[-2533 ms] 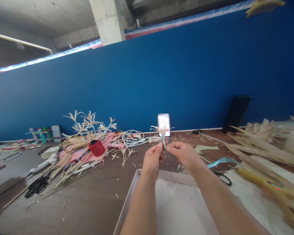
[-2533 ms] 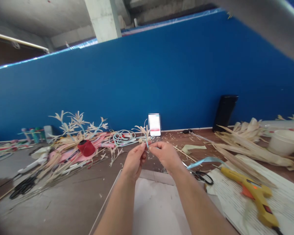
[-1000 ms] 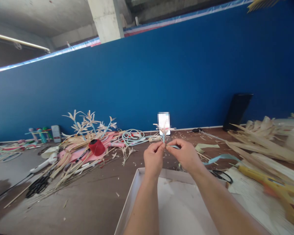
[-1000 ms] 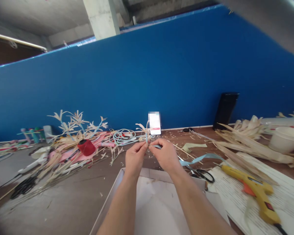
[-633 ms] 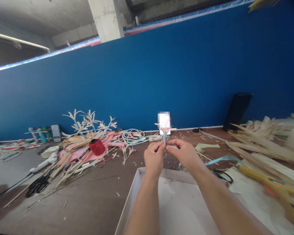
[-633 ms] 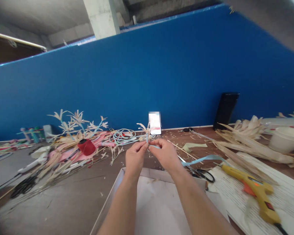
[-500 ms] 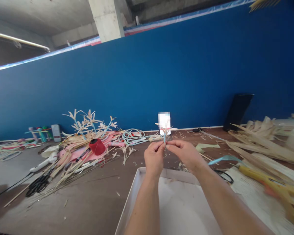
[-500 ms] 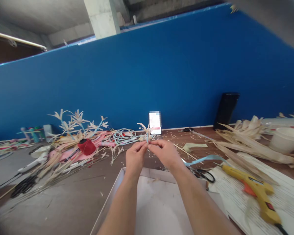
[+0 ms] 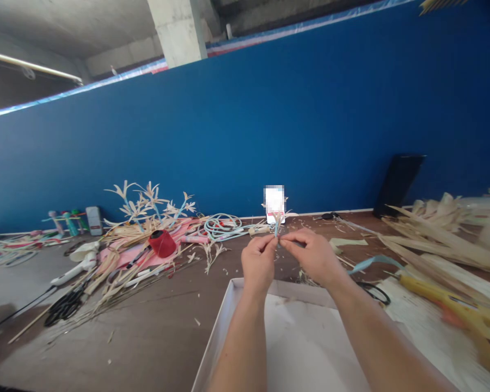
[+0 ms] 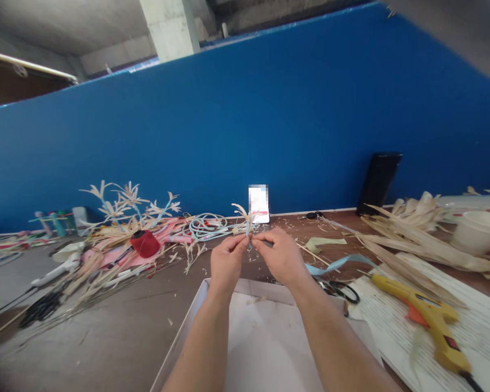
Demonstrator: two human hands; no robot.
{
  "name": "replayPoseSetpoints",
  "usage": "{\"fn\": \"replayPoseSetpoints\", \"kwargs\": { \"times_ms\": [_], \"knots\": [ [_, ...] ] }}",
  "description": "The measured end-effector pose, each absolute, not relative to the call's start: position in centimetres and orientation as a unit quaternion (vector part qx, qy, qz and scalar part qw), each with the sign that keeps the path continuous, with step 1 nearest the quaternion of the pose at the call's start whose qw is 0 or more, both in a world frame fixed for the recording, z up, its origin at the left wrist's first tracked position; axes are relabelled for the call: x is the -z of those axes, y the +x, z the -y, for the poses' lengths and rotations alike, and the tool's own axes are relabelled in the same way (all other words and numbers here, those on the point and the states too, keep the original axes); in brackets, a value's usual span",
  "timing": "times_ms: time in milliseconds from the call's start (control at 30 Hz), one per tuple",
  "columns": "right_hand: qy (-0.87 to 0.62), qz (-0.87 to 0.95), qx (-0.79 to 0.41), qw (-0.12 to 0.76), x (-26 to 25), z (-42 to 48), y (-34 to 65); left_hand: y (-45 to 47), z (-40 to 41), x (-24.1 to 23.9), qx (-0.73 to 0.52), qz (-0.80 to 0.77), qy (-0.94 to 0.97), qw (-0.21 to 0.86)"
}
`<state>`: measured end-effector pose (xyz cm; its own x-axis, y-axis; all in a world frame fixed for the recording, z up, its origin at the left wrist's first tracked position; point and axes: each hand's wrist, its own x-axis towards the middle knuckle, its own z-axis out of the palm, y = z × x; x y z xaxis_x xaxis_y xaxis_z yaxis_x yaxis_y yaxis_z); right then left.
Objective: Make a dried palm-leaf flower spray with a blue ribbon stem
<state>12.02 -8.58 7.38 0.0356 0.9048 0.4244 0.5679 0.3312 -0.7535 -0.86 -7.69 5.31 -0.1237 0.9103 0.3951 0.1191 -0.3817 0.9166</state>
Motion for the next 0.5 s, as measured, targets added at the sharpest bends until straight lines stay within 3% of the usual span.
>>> {"fn": "replayPoseSetpoints", "kwargs": {
  "times_ms": [500],
  "knots": [
    [-0.576, 0.642, -0.227, 0.451, -8.5, 9.5, 11.2, -0.8, 7.8, -5.3, -0.605, -0.443, 0.573, 0.331]
  ]
}}
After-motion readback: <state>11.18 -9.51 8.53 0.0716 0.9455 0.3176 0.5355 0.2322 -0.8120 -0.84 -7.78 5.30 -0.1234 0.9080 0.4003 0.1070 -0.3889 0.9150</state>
